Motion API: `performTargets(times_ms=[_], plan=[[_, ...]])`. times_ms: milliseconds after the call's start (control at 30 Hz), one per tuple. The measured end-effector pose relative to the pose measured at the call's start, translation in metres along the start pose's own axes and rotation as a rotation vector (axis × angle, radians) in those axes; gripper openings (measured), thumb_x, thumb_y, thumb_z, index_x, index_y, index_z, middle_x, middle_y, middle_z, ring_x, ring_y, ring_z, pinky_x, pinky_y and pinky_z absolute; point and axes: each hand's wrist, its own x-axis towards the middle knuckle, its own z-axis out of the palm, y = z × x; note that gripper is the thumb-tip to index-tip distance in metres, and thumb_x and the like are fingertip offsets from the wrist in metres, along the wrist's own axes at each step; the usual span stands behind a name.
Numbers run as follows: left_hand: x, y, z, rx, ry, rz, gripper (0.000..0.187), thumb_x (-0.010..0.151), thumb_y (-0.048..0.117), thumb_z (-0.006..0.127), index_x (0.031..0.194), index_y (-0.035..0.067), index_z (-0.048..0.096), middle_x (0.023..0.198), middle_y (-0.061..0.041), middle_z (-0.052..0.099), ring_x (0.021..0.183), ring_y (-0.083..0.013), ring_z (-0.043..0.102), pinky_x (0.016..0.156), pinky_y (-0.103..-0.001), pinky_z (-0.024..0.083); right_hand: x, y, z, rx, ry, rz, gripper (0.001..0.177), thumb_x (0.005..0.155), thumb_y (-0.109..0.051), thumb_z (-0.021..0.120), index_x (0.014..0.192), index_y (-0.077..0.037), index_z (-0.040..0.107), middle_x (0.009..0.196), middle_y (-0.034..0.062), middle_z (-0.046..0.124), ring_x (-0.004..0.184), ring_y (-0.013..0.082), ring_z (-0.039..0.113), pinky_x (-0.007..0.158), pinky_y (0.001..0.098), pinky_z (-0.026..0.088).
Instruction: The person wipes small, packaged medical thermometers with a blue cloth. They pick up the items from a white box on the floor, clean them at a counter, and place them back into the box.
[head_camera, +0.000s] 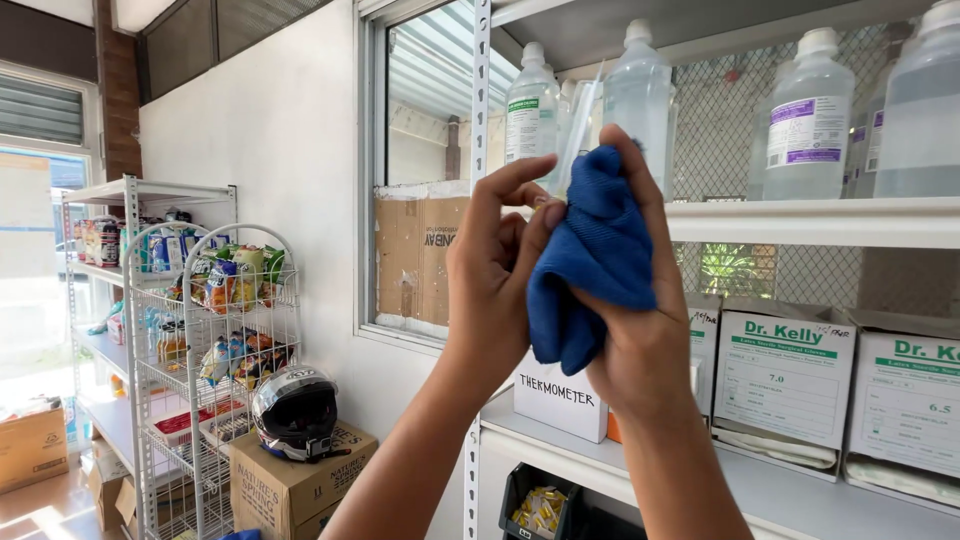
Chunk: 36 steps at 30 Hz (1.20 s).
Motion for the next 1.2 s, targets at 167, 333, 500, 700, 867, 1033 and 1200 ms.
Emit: performTargets(times_ms=[167,333,500,700,867,1033,1200], plan=[[0.012,0.011,-0.001,-0.149,-0.004,0.032,0.032,0.108,0.018,0.053,0.136,0.003,0.052,0.109,-0.006,0.055,0.067,-0.004,0.052,0.054,-0.018,0.041,0.002,0.006,0.008,0.081,0.037,-0.025,0.079,0.089,0.003,0.053,0.162,-0.008,0.027,0.162,0.0067,0.041,0.131,0.0142,0.052,0.111,0.0252,0.044],[0.016,0.029,-0.005,-0.07,0.007,0.043,0.035,0.105,0.026,0.056,0.131,0.003,0.056,0.112,-0.01,0.059,0.061,-0.006,0.056,0.05,-0.018,0.047,-0.01,0.012,0.012,-0.216,-0.016,-0.196,0.067,0.101,0.001,0.052,0.161,-0.01,0.026,0.172,0.0082,0.029,0.159,0.0239,0.036,0.138,0.0378,0.03],[0.004,0.042,0.003,-0.002,-0.036,0.069,0.013,0.103,0.004,0.058,0.112,-0.004,0.063,0.109,-0.011,0.065,0.079,-0.0103,0.063,0.072,-0.022,0.061,-0.009,0.016,0.019,-0.522,0.252,-0.405,0.057,0.106,-0.006,0.054,0.158,-0.008,0.03,0.162,0.011,0.041,0.152,0.0259,0.045,0.135,0.0385,0.033],[-0.017,0.055,-0.005,0.025,-0.29,-0.076,0.015,0.1,0.008,0.061,0.11,-0.002,0.065,0.095,-0.003,0.048,0.059,-0.006,0.048,0.05,-0.023,0.041,0.005,0.053,-0.046,-0.656,0.584,-0.617,0.077,0.109,0.014,0.062,0.166,-0.021,0.024,0.168,0.0093,0.039,0.158,0.0304,0.046,0.138,0.0434,0.033],[-0.022,0.073,-0.013,0.16,-0.307,-0.031,0.019,0.099,0.01,0.067,0.116,0.004,0.071,0.091,0.0,0.047,0.07,-0.0078,0.04,0.06,-0.023,0.035,-0.01,0.058,-0.036,-0.585,0.483,-0.723,0.064,0.119,-0.007,0.056,0.17,-0.031,0.025,0.176,-0.0002,0.033,0.171,0.0292,0.035,0.152,0.0507,0.027],[-0.012,0.095,-0.022,0.221,-0.214,0.084,0.018,0.096,0.008,0.07,0.113,0.0,0.073,0.082,0.001,0.048,0.068,-0.007,0.036,0.059,-0.022,0.03,-0.038,0.041,0.024,-0.509,0.393,-0.548,0.065,0.11,-0.008,0.059,0.16,-0.025,0.02,0.153,0.0049,0.038,0.148,0.0258,0.048,0.133,0.0431,0.04],[-0.019,0.102,-0.036,0.205,-0.111,0.01,0.018,0.1,0.007,0.063,0.114,0.0,0.072,0.088,0.001,0.047,0.069,-0.0059,0.038,0.062,-0.02,0.032,-0.065,0.05,0.055,-0.317,0.31,-0.364,0.059,0.1,-0.001,0.06,0.146,-0.022,0.028,0.143,0.0077,0.044,0.13,0.0246,0.053,0.115,0.0397,0.045]])
